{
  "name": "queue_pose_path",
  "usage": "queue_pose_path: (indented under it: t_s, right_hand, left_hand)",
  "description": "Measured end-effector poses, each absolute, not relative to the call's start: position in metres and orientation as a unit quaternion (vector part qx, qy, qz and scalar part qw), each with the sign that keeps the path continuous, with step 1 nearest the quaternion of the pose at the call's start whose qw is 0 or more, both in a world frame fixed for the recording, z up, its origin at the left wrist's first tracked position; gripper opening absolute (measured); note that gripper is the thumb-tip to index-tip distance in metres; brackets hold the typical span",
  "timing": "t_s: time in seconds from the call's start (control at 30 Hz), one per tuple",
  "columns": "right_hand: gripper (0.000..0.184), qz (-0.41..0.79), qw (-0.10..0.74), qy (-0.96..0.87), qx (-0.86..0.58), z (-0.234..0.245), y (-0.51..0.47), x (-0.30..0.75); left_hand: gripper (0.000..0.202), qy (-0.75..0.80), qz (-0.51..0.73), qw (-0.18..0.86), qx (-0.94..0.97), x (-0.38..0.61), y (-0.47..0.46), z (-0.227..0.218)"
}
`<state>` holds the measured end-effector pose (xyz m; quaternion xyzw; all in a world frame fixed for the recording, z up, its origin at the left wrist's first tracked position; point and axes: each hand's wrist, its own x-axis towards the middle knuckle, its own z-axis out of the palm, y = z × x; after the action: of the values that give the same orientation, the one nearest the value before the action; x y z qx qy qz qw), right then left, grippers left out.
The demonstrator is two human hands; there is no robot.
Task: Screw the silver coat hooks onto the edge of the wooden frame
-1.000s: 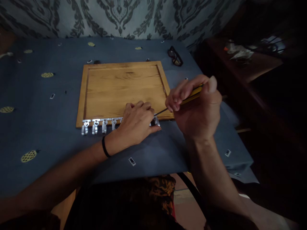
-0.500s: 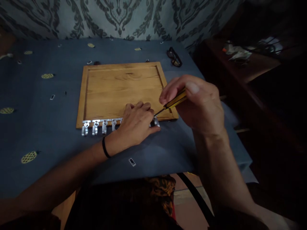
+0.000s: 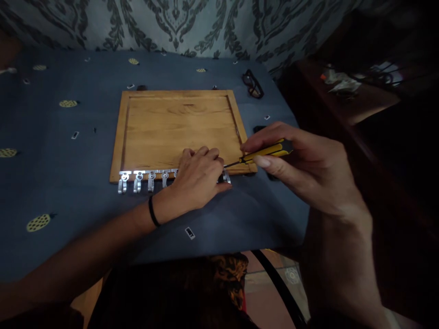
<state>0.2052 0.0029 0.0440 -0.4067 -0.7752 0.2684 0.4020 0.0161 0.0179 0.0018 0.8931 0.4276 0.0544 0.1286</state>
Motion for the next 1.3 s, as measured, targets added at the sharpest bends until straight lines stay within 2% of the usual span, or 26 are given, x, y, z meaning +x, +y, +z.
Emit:
queue_pose_path:
  t_s: [0.1, 0.2, 0.33, 0.47, 0.9, 1.07, 1.3]
  right_hand:
    - [0.01, 0.25, 0.39, -0.777, -0.426, 0.044, 0.0, 0.207]
    - [0.007, 0.202, 0.418, -0.768, -0.441, 0.038, 0.0, 0.204]
    - [0.012, 0.121, 0.468, -0.741, -0.466, 0.029, 0.001, 0.196]
    - [0.015, 0.071, 0.462, -0.733, -0.494, 0.025, 0.0, 0.189]
    - [0.02, 0.027, 0.474, -0.716, -0.511, 0.022, 0.002, 0.182]
    - [0.019, -0.032, 0.534, -0.687, -0.492, 0.011, -0.001, 0.18]
    - [0.041, -0.079, 0.646, -0.565, -0.508, 0.021, -0.002, 0.176]
  left_hand:
    - [0.036, 0.426, 0.064, 0.119, 0.894, 0.015, 0.018, -0.001]
    - [0.035, 0.423, 0.078, 0.109, 0.896, 0.015, 0.017, -0.003]
    - [0.037, 0.424, 0.072, 0.119, 0.895, 0.015, 0.018, -0.003]
    - [0.04, 0.428, 0.065, 0.131, 0.892, 0.016, 0.017, -0.002]
    - [0.038, 0.428, 0.066, 0.121, 0.893, 0.016, 0.017, -0.003]
    - [0.038, 0.429, 0.079, 0.113, 0.893, 0.016, 0.017, -0.004]
    - [0.037, 0.432, 0.058, 0.136, 0.889, 0.016, 0.019, -0.001]
